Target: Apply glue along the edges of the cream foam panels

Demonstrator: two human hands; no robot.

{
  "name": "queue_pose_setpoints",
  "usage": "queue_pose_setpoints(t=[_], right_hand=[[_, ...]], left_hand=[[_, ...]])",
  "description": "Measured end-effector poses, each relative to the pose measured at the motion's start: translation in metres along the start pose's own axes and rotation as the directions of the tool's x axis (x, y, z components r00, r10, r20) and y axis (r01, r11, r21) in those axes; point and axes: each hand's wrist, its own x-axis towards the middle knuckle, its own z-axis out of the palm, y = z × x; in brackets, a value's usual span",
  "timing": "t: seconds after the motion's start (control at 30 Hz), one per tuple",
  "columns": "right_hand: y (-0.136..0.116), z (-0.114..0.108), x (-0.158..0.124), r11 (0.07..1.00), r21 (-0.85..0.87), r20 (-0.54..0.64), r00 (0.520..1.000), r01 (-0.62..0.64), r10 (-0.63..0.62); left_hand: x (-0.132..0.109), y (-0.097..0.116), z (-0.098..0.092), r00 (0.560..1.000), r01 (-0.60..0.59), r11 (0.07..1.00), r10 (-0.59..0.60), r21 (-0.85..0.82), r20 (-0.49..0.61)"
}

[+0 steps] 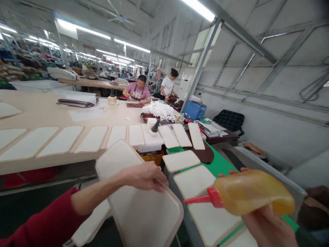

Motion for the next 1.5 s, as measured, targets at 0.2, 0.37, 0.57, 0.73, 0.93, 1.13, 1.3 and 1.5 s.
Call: queue_pose_setpoints(t=[0.2,0.37,0.57,0.73,0.93,1.13,1.3,1.5], right_hand=[[-0.069,-0.013,-0.039,0.977,0.186,0.030,0.995,-0.104,0.100],[-0.085,-0.015,-0.058,0.967,0.241,0.080,0.995,-0.077,0.060],[-0.086,-0.002,-0.067,0.961,0.267,0.186,0.982,-0.075,0.025],[-0.079,-0.002,-0.058,0.964,0.236,0.326,0.945,-0.124,0.042],[-0.066,-0.012,-0.031,0.951,0.247,0.615,0.788,-0.188,-0.004],[-0.068,0.007,-0.052,0.974,0.217,0.281,0.960,-0.073,0.009],[-0.069,0.019,-0.060,0.977,0.113,0.193,0.961,0.178,-0.198],[-0.055,0.005,-0.056,0.964,0.123,0.158,0.955,0.234,-0.252]], left_hand=[[0.015,0.091,0.025,0.965,-0.041,0.997,0.056,-0.062,0.256],[0.015,0.126,0.034,0.936,-0.011,0.981,0.077,-0.191,0.343],[0.013,0.118,0.034,0.874,-0.061,0.960,0.184,-0.273,0.450],[0.016,0.102,0.030,0.813,-0.090,0.949,0.245,-0.302,0.529],[0.013,0.093,0.024,0.806,-0.069,0.929,0.267,-0.364,0.529],[0.012,0.084,0.019,0.817,-0.052,0.919,0.264,-0.390,0.512],[0.008,0.081,0.015,0.835,-0.042,0.925,0.240,-0.378,0.495],[0.000,0.076,0.009,0.889,-0.032,0.921,0.204,-0.389,0.409]])
